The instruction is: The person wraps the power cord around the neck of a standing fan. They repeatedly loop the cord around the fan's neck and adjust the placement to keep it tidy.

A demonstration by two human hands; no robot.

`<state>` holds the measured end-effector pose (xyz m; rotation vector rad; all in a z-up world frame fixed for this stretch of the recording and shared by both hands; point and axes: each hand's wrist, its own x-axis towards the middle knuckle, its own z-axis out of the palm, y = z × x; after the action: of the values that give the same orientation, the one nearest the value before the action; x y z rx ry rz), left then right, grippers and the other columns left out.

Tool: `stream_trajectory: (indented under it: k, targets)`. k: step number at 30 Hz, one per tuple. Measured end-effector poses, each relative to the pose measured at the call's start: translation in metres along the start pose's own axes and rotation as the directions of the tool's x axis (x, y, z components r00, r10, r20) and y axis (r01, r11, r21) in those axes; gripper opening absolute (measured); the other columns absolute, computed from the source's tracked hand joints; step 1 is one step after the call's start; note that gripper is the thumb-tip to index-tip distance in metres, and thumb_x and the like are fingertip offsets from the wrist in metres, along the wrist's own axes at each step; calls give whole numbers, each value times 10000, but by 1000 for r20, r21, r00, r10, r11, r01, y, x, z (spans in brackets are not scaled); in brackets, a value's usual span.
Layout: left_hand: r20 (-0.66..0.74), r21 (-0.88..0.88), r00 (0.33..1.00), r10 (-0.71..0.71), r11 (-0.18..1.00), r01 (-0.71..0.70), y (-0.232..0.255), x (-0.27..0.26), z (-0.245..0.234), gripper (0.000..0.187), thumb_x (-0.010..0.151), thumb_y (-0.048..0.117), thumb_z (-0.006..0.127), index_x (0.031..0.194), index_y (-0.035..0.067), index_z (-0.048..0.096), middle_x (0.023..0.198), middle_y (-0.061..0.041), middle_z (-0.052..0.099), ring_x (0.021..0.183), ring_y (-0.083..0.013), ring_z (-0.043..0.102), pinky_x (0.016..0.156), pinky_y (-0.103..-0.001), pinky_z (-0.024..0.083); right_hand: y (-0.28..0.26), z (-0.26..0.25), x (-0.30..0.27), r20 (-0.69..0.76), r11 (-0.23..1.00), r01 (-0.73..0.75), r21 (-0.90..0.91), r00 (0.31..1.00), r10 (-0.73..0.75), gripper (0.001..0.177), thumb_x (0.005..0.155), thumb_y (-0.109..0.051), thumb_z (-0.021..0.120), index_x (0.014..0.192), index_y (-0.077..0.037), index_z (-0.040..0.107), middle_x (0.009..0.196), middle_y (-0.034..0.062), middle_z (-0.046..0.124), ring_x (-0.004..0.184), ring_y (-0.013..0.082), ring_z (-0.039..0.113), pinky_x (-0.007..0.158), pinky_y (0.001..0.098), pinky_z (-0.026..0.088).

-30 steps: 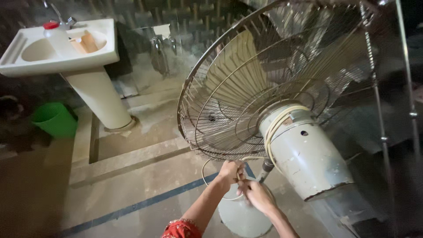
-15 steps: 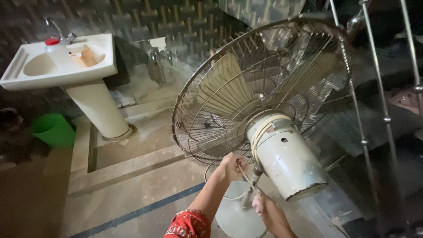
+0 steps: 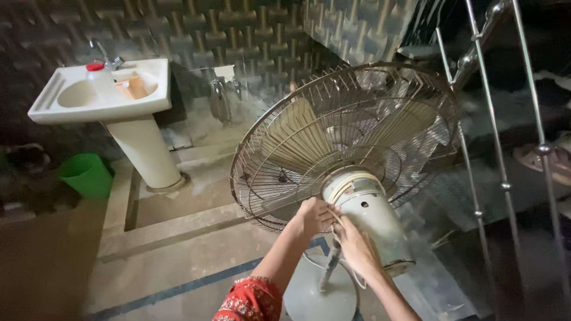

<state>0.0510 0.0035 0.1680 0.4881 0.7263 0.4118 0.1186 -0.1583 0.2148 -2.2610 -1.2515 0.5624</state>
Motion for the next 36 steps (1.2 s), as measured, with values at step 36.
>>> stream_trajectory:
  k: [36]
  targets:
    - [311, 943, 567, 763, -175, -281, -12, -2, 67, 400, 913, 138, 599, 1308, 175, 645, 1234, -176, 542, 1162, -360, 523, 951, -455, 498, 67, -123, 83, -449, 992, -24, 124, 890, 78, 193, 899, -348, 751, 1032, -212, 786, 649, 82, 667, 586, 187, 598, 582, 385, 462]
